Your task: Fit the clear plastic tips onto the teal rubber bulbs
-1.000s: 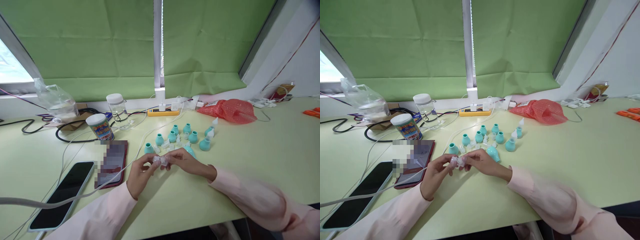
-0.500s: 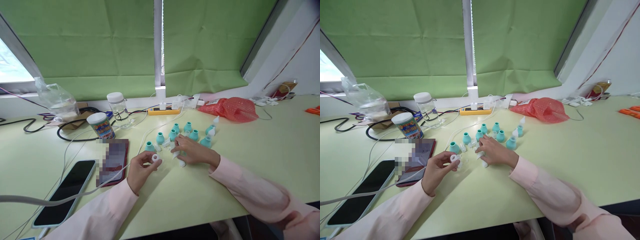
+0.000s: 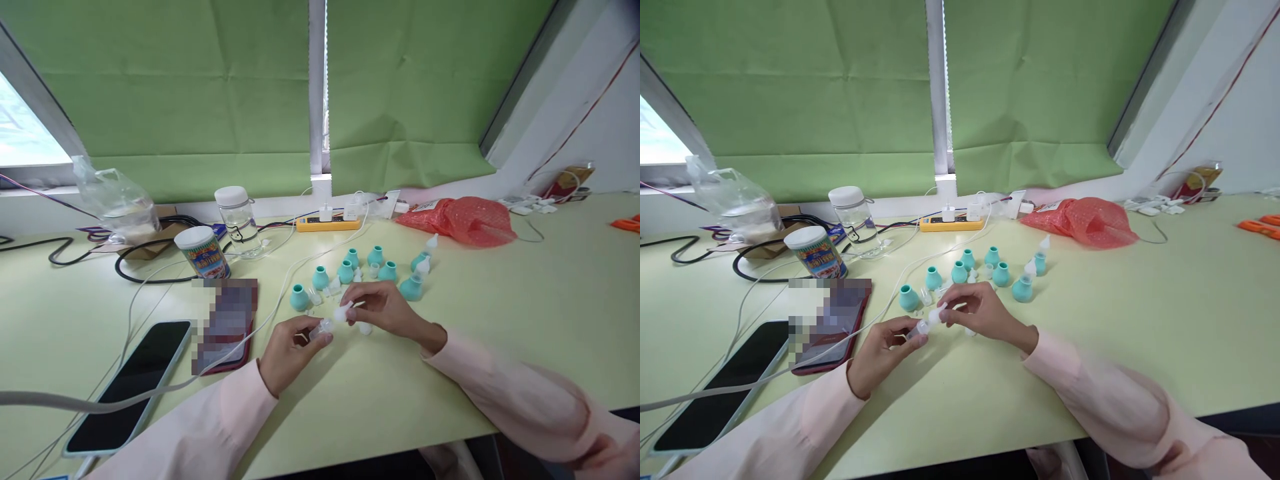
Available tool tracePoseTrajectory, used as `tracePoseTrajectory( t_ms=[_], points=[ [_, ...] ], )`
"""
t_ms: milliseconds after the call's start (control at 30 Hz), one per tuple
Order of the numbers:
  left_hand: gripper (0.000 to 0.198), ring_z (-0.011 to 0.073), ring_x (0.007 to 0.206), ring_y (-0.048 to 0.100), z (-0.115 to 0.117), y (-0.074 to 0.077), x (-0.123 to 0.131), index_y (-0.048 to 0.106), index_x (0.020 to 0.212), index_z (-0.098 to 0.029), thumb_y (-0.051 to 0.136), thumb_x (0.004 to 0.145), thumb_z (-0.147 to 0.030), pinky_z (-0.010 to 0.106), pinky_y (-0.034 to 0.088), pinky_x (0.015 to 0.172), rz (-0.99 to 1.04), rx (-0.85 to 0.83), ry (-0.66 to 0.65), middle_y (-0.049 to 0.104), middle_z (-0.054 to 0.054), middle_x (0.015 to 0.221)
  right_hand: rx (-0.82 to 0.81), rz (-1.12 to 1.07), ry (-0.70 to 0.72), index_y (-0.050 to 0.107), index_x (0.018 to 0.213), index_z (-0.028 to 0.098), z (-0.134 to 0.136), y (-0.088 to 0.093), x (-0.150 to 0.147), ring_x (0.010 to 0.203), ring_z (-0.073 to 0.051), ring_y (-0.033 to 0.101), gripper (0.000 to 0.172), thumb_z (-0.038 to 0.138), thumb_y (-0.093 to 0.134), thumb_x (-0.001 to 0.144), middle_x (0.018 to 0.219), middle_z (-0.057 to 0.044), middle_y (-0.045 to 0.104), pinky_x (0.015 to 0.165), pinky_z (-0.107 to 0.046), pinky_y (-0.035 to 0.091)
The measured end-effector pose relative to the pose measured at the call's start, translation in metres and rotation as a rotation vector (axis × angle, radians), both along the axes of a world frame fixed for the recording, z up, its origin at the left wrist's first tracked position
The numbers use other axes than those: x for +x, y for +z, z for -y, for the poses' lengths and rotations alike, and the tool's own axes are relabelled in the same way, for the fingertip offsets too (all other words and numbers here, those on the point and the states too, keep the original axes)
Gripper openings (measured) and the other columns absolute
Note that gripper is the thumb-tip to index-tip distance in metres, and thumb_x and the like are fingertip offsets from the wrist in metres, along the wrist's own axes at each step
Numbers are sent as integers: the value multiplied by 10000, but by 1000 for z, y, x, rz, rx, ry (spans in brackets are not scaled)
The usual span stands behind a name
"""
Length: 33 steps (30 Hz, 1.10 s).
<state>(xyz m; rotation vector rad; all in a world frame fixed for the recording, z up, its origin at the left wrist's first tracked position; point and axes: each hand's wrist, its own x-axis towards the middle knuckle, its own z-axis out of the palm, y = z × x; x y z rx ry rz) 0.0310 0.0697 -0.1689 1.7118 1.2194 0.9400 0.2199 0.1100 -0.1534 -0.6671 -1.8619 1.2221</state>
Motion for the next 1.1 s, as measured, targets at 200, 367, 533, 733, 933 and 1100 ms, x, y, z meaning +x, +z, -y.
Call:
tracePoseTrajectory(
  t_ms=[200,367,533,733,933,1100],
  points=[
    [262,125,598,485,2,0,-2,651,829,-144,511,728,-341,204,392,495,-71,103,-69,591,36,673,-199,-79,48,640,770,147,2,-11,-3,662,-141,599,205,267,665,606,754,-43,618,627,-281,511],
    [203,129,638,502,2,2,-3,657,810,-160,550,713,-302,226,414,566,-120,194,-76,560,34,708,-247,-13,43,646,796,145,4,-10,-4,686,-159,609,271,228,704,544,762,-51,643,658,-299,507],
    [191,139,690,520,1,3,-2,658,844,-183,566,706,-277,246,434,619,-91,223,-49,561,32,749,-222,29,-82,650,714,138,2,-4,-3,623,-157,605,247,248,720,504,680,-43,645,580,-277,505],
    [246,158,719,563,-1,-5,-3,629,870,-154,591,670,-293,250,470,609,16,127,154,630,44,817,113,414,-260,652,715,143,-11,-2,8,522,-120,556,189,291,647,597,601,-30,623,501,-238,454],
    [202,172,838,567,-4,-4,-6,586,858,-163,586,680,-260,267,474,701,236,146,263,630,45,883,423,734,-282,653,748,174,-14,-17,-1,572,-127,548,143,253,560,674,690,-22,647,549,-249,397],
    [198,167,862,535,-8,-5,-9,601,841,-166,608,664,-254,257,466,711,371,217,346,590,39,893,550,623,-334,568,1002,151,-22,-9,-26,738,-168,538,404,374,584,665,824,-57,606,634,-278,405]
  ],
)
